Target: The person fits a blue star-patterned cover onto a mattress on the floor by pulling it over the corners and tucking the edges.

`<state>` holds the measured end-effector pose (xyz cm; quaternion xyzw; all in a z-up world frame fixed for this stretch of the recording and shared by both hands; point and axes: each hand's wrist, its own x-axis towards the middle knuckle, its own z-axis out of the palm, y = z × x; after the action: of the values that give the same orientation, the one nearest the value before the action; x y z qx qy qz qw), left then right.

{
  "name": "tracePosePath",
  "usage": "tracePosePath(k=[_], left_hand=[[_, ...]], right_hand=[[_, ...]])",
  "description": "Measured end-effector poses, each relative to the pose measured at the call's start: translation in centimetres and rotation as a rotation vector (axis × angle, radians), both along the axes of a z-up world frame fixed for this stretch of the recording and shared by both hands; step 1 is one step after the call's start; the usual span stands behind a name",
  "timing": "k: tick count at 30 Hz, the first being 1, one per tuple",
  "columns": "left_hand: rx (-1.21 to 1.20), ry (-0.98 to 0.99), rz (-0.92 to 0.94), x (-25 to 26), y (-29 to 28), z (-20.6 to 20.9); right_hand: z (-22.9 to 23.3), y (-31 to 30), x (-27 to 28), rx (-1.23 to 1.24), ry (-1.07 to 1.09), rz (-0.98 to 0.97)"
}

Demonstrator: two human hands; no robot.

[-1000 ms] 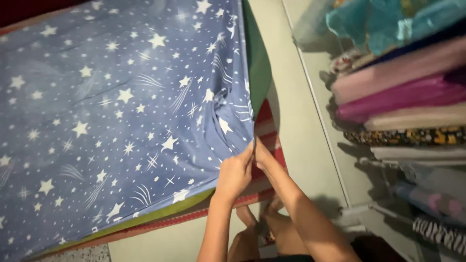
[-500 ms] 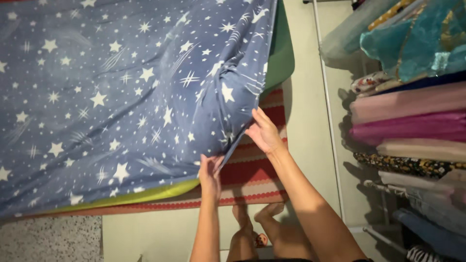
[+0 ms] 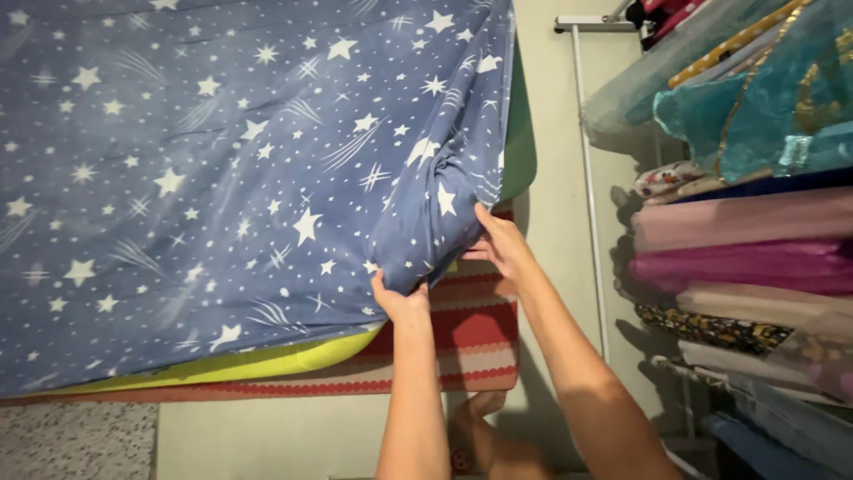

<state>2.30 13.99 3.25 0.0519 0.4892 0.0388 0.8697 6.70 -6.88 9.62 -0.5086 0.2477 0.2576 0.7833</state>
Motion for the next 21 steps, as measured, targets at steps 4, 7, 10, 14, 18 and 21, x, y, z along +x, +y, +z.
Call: tracePosePath(k=[4, 7, 10, 14, 18, 21], left_hand=[[0.038, 0.037, 0.021, -1.7, -0.9, 0.2], [0.058, 0.002, 0.041, -4.2, -3.3, 0.7], [0.013, -0.003, 0.096, -7.3, -4.7, -0.5], [-0.092, 0.081, 0.088, -7.9, -5.8, -3.3], [-0.092, 0.062, 0.058, -10.9, -6.3, -5.6], [-0.255, 0.155, -0.047, -13.9, -5.3, -9.9]], right_hand=[[-4.4, -0.3, -4.6, 0.143, -0.14, -0.346], [-7.3, -1.0, -9.8, 0.264, -0.181, -0.569], [-10.4, -2.1, -12.6, 0.165, -0.138, -0.57], [-13.4, -2.6, -12.8, -0.414, 0.013, -0.435], [-14.5, -2.6, -14.2, -0.079, 0.004, -0.645], [-16.4, -4.3, -16.3, -0.047, 0.152, -0.659]])
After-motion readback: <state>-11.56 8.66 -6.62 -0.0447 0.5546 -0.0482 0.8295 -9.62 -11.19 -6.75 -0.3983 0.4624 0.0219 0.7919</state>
